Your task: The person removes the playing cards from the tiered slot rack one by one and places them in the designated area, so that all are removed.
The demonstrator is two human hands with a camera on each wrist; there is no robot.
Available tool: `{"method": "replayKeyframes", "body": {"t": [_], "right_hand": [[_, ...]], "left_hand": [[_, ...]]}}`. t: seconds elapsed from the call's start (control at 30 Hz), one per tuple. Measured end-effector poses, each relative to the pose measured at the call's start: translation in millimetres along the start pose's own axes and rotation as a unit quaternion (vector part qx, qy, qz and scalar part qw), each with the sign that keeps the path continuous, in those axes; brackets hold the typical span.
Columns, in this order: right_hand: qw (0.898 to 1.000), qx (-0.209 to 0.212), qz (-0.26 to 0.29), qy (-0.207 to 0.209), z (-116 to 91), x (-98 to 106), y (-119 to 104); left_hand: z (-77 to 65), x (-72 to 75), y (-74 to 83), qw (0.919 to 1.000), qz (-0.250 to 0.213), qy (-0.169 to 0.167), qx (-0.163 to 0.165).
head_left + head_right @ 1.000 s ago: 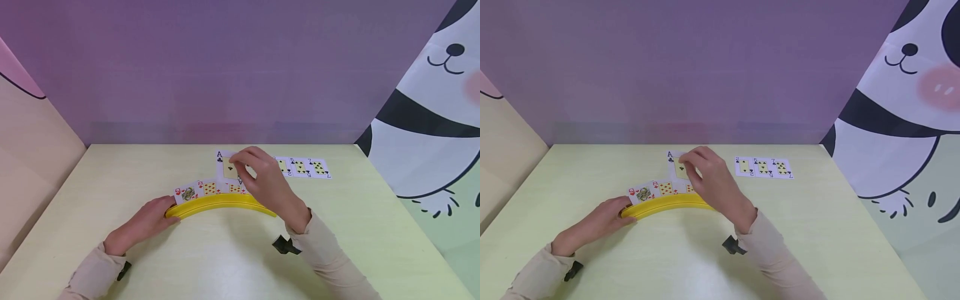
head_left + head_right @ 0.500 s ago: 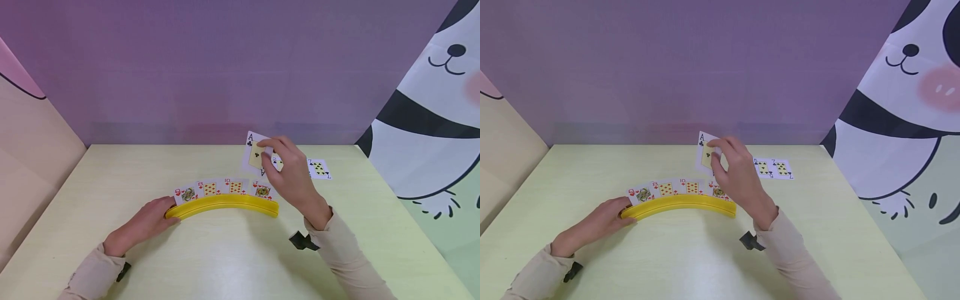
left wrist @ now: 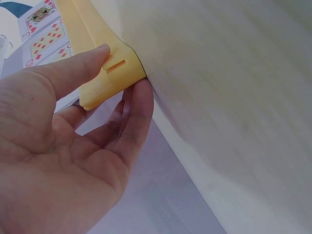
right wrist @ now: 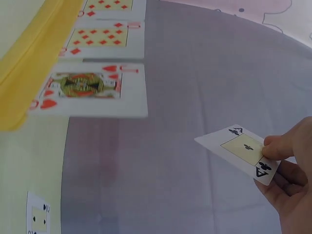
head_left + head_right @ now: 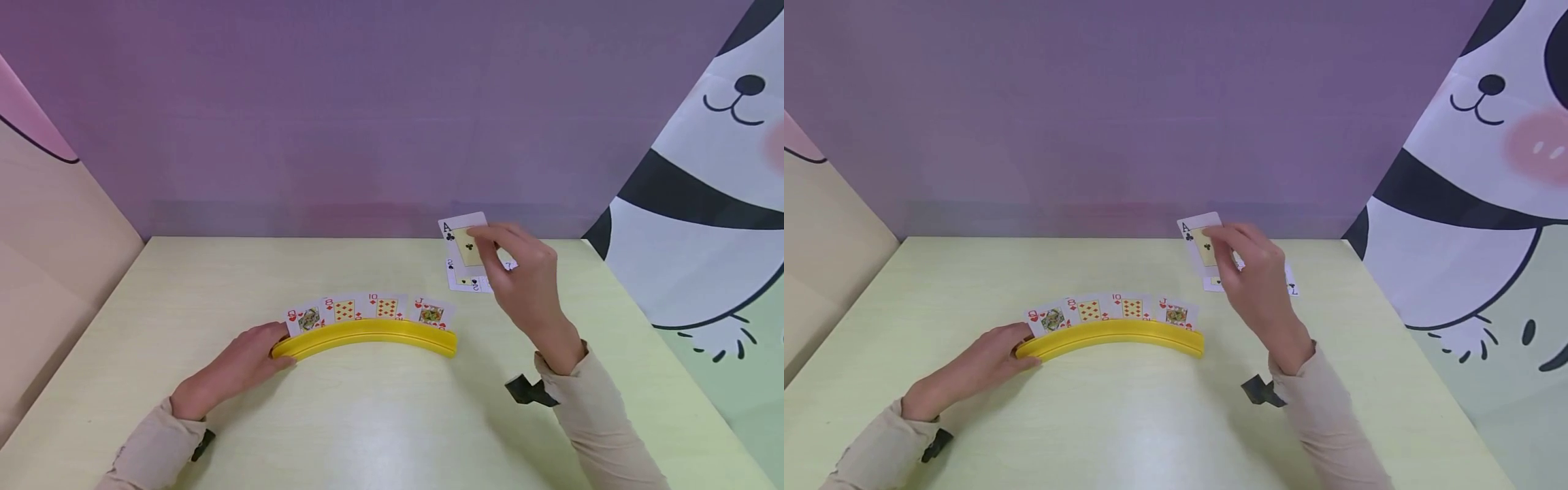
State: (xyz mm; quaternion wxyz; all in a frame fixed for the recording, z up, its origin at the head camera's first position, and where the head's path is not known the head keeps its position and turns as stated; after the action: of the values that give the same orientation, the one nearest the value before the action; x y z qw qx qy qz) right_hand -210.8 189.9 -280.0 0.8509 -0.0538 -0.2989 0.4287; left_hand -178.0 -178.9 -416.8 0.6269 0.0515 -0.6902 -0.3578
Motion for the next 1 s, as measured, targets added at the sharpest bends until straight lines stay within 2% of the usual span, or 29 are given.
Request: {"method": "replayKeyframes", "body": {"t": [0.27, 0.57, 0.83, 1.0], "right_hand": [[0.999, -0.032, -0.025, 0.015, -4.1, 17.3, 18.9], [0.997, -0.065, -0.029, 0.028, -8.4, 16.6, 40.2], [0.995, -0.083, -0.045, 0.034, -10.0, 24.9, 63.0], [0.993, -0.097, -0.044, 0.047, -11.1, 29.7, 76.5]], "left_hand": [[0.1, 0.9, 1.1, 1.0, -0.001, 0.002, -0.004], [-2.2, 1.1, 0.0, 1.0, -0.004, 0.0, -0.001], [-2.1, 1.0, 0.2, 1.0, -0.001, 0.001, -0.008], [-0.1, -0.2, -1.1, 1.0, 0.001, 0.002, -0.001]]}}
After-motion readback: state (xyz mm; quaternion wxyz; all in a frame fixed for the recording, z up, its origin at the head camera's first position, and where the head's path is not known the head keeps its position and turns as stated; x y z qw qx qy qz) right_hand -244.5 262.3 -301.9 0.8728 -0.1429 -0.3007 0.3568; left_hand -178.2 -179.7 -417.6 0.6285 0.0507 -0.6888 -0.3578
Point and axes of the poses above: each hand's wrist, its own z-axis towards the middle knuckle, its own x-axis out of the back of the hand, y = z × x, the point moved 3 cm from there along z, towards the middle knuckle, and after that the axes turned 5 degrees about -x, right-handed, at the moved point
